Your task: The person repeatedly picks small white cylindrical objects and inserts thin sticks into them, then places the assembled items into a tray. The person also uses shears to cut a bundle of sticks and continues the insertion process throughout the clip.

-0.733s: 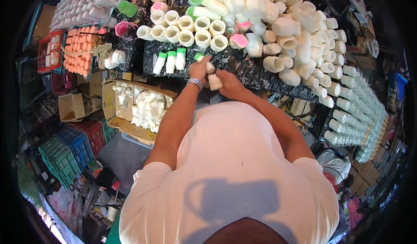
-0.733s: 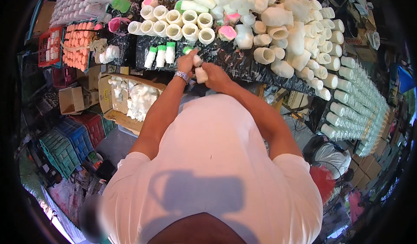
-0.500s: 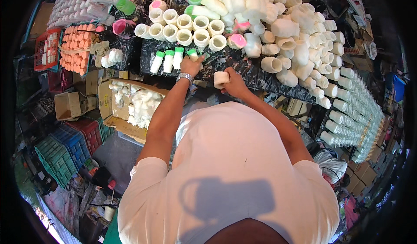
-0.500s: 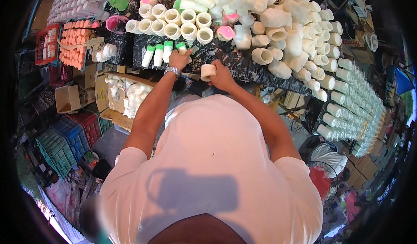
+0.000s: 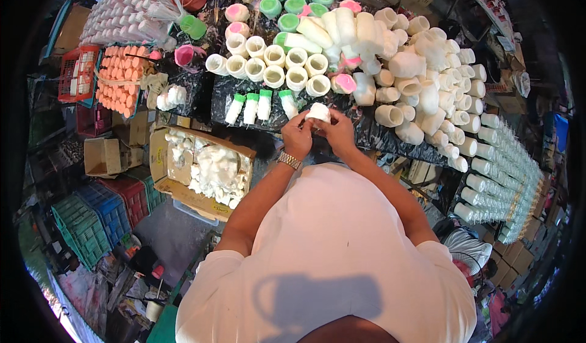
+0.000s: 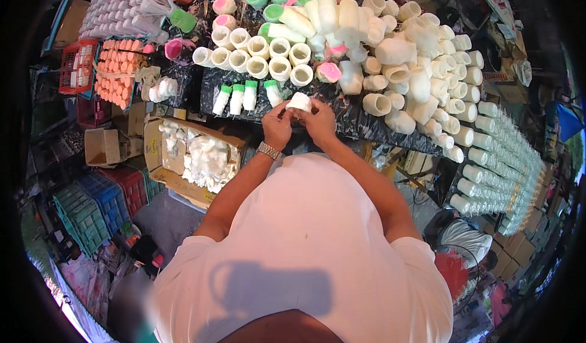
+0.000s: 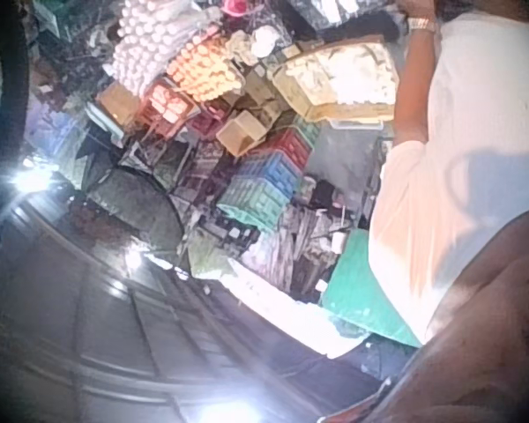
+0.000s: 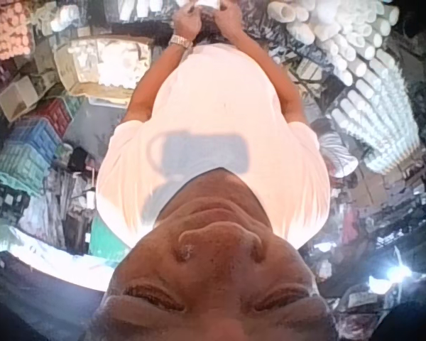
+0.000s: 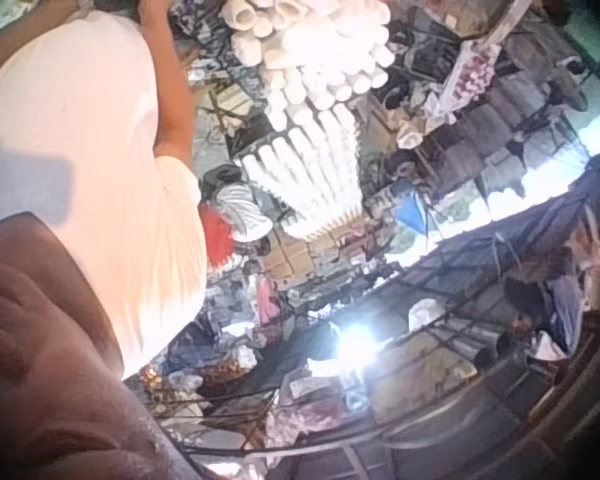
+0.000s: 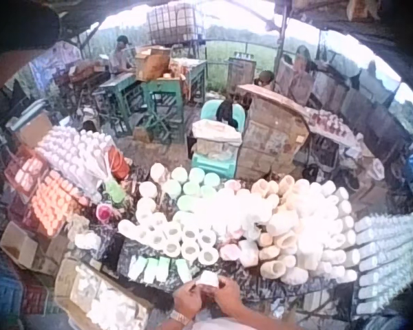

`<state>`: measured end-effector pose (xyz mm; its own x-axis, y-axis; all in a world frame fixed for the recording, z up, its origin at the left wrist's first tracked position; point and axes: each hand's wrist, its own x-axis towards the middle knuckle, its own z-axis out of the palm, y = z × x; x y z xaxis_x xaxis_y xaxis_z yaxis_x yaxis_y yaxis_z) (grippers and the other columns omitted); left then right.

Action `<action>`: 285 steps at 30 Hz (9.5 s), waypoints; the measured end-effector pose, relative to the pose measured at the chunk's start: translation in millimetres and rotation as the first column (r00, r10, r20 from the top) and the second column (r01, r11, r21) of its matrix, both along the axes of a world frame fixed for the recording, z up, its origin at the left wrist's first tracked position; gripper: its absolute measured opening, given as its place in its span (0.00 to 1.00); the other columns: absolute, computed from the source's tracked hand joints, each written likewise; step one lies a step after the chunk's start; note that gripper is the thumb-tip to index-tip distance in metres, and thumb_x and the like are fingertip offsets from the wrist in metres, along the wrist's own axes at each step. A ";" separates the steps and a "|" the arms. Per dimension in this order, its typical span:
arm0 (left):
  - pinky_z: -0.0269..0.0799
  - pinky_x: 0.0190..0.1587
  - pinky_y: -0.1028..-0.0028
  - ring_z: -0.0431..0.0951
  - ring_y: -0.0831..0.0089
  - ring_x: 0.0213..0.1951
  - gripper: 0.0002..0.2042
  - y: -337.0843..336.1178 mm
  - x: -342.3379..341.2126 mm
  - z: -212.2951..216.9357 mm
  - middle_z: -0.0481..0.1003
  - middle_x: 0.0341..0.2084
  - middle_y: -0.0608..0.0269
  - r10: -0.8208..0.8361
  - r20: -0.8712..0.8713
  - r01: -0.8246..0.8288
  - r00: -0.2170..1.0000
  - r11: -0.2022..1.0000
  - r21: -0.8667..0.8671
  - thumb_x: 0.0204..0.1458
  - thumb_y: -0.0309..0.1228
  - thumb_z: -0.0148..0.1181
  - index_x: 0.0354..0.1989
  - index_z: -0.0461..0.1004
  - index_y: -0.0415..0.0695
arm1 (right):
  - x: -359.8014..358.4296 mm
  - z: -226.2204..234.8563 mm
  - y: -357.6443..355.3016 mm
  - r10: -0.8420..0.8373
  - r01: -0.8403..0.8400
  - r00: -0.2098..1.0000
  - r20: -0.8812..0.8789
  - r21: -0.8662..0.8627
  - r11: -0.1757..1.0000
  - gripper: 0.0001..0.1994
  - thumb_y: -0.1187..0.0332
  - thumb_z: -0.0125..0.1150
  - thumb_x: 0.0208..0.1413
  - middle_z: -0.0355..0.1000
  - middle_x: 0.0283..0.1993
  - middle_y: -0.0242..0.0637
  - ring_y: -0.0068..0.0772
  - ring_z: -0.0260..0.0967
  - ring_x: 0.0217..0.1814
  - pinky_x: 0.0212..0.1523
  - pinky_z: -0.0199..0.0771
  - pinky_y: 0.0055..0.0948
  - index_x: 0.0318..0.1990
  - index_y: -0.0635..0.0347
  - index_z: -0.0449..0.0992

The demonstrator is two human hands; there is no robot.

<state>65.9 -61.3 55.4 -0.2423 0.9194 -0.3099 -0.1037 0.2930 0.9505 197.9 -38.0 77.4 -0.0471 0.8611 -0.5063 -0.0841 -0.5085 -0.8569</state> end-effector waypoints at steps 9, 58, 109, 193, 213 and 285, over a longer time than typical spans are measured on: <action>0.79 0.52 0.48 0.81 0.55 0.49 0.12 18.4 -2.0 -20.9 0.79 0.44 0.52 0.474 0.584 -0.004 0.659 0.779 -0.627 0.63 0.22 0.47 0.50 0.74 0.36 | 1.5 -4.9 -10.7 0.041 -0.033 0.994 0.099 -0.080 0.996 0.15 0.72 0.71 0.58 0.82 0.46 0.33 0.19 0.75 0.43 0.47 0.74 0.22 0.52 0.66 0.83; 0.74 0.58 0.64 0.74 0.66 0.56 0.21 4.4 -27.3 -26.9 0.74 0.55 0.55 -0.291 0.176 0.290 0.940 0.956 0.032 0.61 0.31 0.63 0.63 0.72 0.44 | 41.8 70.5 -21.1 0.228 -0.583 0.668 0.709 0.308 0.751 0.14 0.71 0.67 0.56 0.76 0.42 0.53 0.61 0.75 0.41 0.42 0.76 0.49 0.48 0.61 0.74; 0.69 0.59 0.44 0.71 0.45 0.61 0.39 41.5 -243.2 -59.4 0.71 0.58 0.44 -0.317 -0.836 0.130 0.449 0.948 -0.290 0.43 0.43 0.76 0.66 0.68 0.49 | -23.4 -14.7 40.7 0.396 -0.771 0.495 0.774 0.182 0.610 0.26 0.57 0.74 0.51 0.75 0.54 0.56 0.62 0.73 0.55 0.58 0.71 0.51 0.51 0.67 0.75; 0.74 0.59 0.53 0.78 0.44 0.58 0.38 -379.5 -623.8 -223.5 0.76 0.56 0.34 -0.525 -0.426 0.260 0.737 0.802 -0.538 0.55 0.42 0.60 0.73 0.57 0.35 | -633.4 -277.2 -380.3 -0.111 -0.281 0.835 -0.539 -0.591 0.756 0.26 0.49 0.41 0.73 0.68 0.69 0.42 0.43 0.64 0.71 0.73 0.60 0.48 0.68 0.55 0.68; 0.71 0.59 0.52 0.76 0.45 0.56 0.24 -477.3 -518.8 -130.3 0.77 0.53 0.41 0.034 -0.471 -0.179 0.881 0.947 -0.267 0.51 0.34 0.69 0.55 0.76 0.34 | -463.9 -95.0 -404.9 0.938 -0.833 0.338 -0.079 -0.489 0.259 0.27 0.58 0.66 0.65 0.77 0.53 0.41 0.27 0.73 0.53 0.57 0.72 0.29 0.65 0.69 0.71; 0.75 0.33 0.69 0.77 0.67 0.28 0.16 15.5 -147.2 30.3 0.76 0.30 0.59 -0.168 -0.565 0.307 0.808 0.938 0.161 0.55 0.28 0.70 0.50 0.79 0.38 | 47.6 66.8 157.6 -0.459 -0.482 0.302 0.836 0.549 0.683 0.24 0.59 0.70 0.54 0.68 0.60 0.50 0.57 0.64 0.63 0.61 0.65 0.55 0.56 0.61 0.76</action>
